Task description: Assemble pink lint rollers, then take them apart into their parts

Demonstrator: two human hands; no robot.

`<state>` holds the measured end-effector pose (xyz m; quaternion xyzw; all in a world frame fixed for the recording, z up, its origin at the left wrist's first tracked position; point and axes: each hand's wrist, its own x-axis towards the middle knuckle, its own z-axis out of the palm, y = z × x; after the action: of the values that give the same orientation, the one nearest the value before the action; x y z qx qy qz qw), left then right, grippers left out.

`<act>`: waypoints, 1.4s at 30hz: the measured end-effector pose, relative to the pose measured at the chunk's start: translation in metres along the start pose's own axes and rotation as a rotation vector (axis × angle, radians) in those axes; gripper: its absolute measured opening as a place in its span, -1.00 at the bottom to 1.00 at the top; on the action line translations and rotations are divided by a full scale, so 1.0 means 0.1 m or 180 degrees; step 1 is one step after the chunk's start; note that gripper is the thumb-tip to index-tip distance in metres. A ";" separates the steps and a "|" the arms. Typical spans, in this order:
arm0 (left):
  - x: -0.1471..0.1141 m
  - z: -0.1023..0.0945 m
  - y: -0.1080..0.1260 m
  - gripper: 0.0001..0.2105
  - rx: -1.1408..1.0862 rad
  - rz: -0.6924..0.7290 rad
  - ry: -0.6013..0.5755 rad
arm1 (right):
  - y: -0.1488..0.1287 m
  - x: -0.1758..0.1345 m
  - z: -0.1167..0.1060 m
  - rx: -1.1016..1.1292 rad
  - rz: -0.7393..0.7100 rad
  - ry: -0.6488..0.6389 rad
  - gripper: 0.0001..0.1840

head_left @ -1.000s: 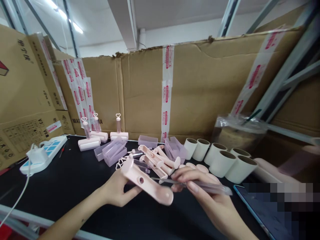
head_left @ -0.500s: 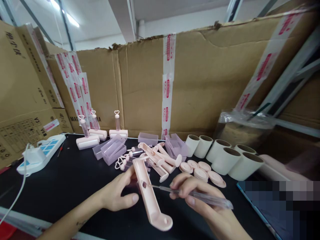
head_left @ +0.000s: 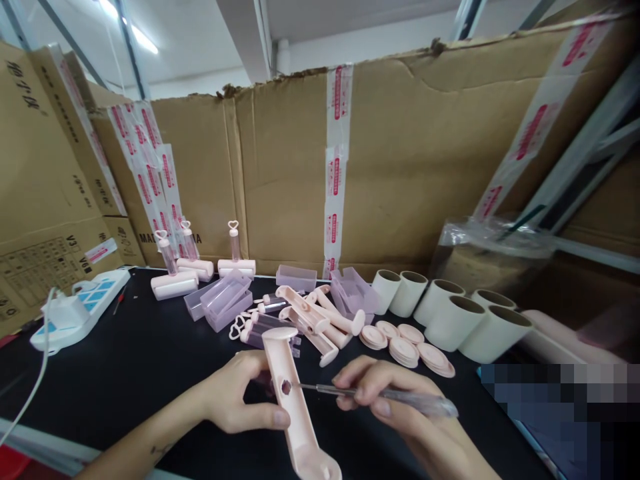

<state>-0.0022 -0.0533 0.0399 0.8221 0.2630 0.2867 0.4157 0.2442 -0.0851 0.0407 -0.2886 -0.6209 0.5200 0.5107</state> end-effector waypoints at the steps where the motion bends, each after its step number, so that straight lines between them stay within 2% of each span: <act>1: 0.00 0.00 0.00 -0.65 0.0001 0.0021 -0.0029 | 0.00 0.00 0.00 0.0011 0.0030 -0.0023 -0.89; 6: 0.01 -0.01 -0.02 -0.64 0.0023 -0.0040 -0.0085 | -0.04 -0.01 0.00 -0.0056 0.0019 -0.0150 -0.87; 11: 0.05 0.02 -0.08 -0.62 0.0207 -0.0301 0.0029 | -0.07 -0.03 0.01 -0.0233 0.0037 -0.0053 -0.87; 15: 0.05 0.03 -0.09 -0.59 0.0073 -0.0425 0.0044 | -0.06 -0.04 0.01 -0.0206 0.0035 0.0002 -0.90; 20: 0.02 0.02 -0.07 -0.59 -0.0031 -0.0400 -0.0002 | -0.06 -0.01 -0.01 -0.0018 0.0039 -0.0025 -0.87; 25: 0.02 0.01 -0.06 -0.63 -0.0142 -0.0332 -0.0108 | -0.02 0.02 -0.07 0.0027 0.0036 -0.0280 -0.89; 29: 0.02 0.00 -0.06 -0.67 -0.0362 -0.0264 -0.0153 | 0.04 0.03 -0.10 0.0019 0.0124 -0.0402 -0.88; 34: 0.02 0.03 -0.09 -0.62 -0.0832 -0.0447 -0.0225 | 0.08 0.03 -0.09 0.0214 0.0310 -0.0359 -0.86; 42: 0.04 0.08 -0.15 -0.55 -0.1285 -0.0517 -0.0080 | 0.13 0.03 -0.02 0.0571 0.0478 -0.0072 -0.88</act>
<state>0.0030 -0.0467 0.0245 0.7018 0.2605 0.2888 0.5969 0.2427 -0.0784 0.0292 -0.2815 -0.5542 0.6135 0.4870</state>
